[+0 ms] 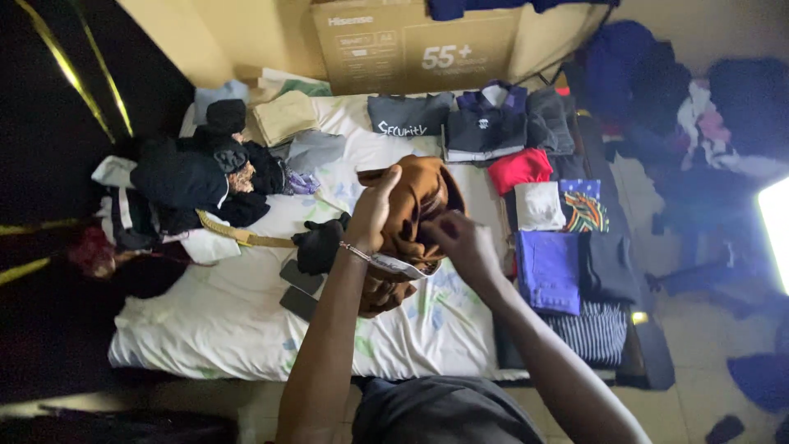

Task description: Folding various clothing items such as socks, a t-shirt, and pants on a bed.

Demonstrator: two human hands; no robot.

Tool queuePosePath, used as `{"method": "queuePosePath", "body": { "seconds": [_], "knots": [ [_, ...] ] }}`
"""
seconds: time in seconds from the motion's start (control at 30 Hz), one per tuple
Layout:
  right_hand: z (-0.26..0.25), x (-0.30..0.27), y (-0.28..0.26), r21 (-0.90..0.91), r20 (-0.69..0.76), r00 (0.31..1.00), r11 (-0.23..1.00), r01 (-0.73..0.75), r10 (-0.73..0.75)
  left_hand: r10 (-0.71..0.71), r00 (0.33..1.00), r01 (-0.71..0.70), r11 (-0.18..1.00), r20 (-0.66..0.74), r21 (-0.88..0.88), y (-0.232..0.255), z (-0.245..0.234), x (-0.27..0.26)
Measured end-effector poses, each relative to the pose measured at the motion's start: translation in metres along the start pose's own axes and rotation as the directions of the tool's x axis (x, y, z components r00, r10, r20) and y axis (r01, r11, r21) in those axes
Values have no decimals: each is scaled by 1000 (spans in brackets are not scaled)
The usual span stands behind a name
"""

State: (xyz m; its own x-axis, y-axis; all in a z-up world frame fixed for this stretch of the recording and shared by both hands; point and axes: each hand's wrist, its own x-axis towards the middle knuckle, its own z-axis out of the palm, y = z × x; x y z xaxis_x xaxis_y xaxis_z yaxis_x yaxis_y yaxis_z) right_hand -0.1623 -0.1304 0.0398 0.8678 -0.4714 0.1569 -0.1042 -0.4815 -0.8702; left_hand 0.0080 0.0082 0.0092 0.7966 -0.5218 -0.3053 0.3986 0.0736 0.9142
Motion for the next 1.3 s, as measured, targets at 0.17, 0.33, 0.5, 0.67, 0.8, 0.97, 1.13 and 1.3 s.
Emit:
{"method": "queuePosePath", "body": {
  "seconds": [0.17, 0.33, 0.5, 0.67, 0.8, 0.97, 1.13, 1.3],
  "knots": [
    [66, 54, 183, -470, 335, 867, 732, 493, -369, -79, 989, 116, 937, 122, -330, 37, 43, -39],
    [42, 71, 162, -311, 327, 885, 846, 432, -332, -70, 970, 174, 872, 234, -458, 44, 39, -42],
    [21, 90, 182, -403, 580, 621, 477, 781, -526, 8, 986, 11, 994, -169, 108, 0, -22, 18],
    [-53, 76, 4, 642, 406, 901, 750, -162, -153, 402, 889, -127, 678, -221, 724, -38, -21, 9],
    [-62, 79, -30, 803, 383, 911, 543, -245, -156, 340, 892, -253, 922, 299, -292, -41, 35, -27],
    [-54, 80, -3, 803, 427, 904, 465, -374, -10, 429, 895, -440, 807, 122, 395, 4, 88, -72],
    [-53, 87, 31, 856, 485, 874, 219, -469, -22, 499, 858, -462, 651, 118, 602, -13, 85, -48],
    [-47, 67, 25, 511, 136, 990, 858, -41, -34, 420, 905, -426, 896, 72, 128, -4, 84, -43]
  ]
}}
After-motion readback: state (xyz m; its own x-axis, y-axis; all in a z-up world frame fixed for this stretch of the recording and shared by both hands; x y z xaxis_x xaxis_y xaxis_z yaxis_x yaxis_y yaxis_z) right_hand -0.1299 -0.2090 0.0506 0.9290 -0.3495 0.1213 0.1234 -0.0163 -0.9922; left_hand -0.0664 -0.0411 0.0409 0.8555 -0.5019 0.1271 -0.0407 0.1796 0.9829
